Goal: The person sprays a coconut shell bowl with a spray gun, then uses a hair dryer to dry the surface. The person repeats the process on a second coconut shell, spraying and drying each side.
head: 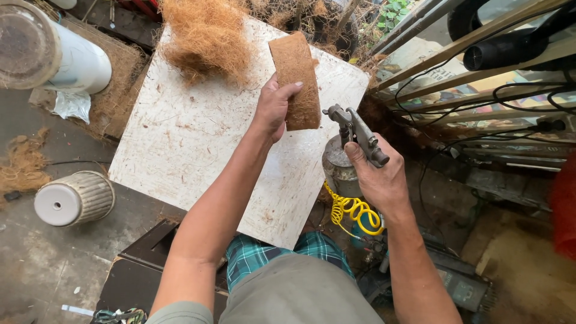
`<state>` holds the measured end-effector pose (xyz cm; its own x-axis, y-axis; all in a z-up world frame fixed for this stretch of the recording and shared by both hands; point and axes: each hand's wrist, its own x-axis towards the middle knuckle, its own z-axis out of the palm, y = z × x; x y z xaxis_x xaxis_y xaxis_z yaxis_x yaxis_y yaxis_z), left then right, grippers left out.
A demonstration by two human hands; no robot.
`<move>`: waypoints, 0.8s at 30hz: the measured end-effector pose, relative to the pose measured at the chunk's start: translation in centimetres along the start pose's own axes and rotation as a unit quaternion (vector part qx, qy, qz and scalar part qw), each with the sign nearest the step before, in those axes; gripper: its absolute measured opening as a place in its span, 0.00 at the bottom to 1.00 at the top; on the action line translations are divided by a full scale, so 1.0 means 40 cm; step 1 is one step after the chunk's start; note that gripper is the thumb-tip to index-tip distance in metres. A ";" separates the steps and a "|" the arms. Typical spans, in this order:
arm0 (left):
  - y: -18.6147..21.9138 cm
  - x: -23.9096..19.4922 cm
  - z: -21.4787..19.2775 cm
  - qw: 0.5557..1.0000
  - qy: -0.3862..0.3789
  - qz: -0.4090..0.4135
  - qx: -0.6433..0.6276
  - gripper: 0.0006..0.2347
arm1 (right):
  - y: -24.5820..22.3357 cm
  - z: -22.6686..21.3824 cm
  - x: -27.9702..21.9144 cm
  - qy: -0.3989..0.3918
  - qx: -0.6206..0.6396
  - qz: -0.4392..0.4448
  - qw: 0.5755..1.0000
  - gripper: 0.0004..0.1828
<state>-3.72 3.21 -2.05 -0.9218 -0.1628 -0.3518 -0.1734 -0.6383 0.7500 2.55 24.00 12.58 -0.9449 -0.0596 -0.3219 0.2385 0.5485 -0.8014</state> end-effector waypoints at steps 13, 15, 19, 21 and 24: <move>-0.060 -0.049 -0.180 0.990 -0.004 -0.031 -0.141 0.21 | -0.005 -0.023 -0.039 -0.006 0.065 0.026 0.998 0.13; -0.048 -0.101 -0.239 0.985 -0.002 -0.018 -0.169 0.24 | 0.013 -0.022 -0.040 0.010 0.070 0.022 0.997 0.10; -0.072 -0.230 -0.415 0.964 0.056 0.000 -0.259 0.31 | 0.046 -0.017 -0.051 0.000 0.079 0.005 0.997 0.08; -0.065 -0.283 -0.488 0.954 0.084 0.021 -0.286 0.33 | 0.083 -0.009 -0.043 -0.013 0.076 0.001 0.997 0.09; -0.027 -0.371 -0.540 0.935 0.103 0.079 -0.330 0.22 | 0.130 0.002 -0.036 -0.056 0.096 0.023 0.994 0.14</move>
<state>17.64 -9.94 -9.73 -0.8196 -0.3926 -0.4173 0.2742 -0.9083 0.3161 5.16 26.88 8.85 -0.9039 -0.1355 -0.4058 0.3297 0.3841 -0.8624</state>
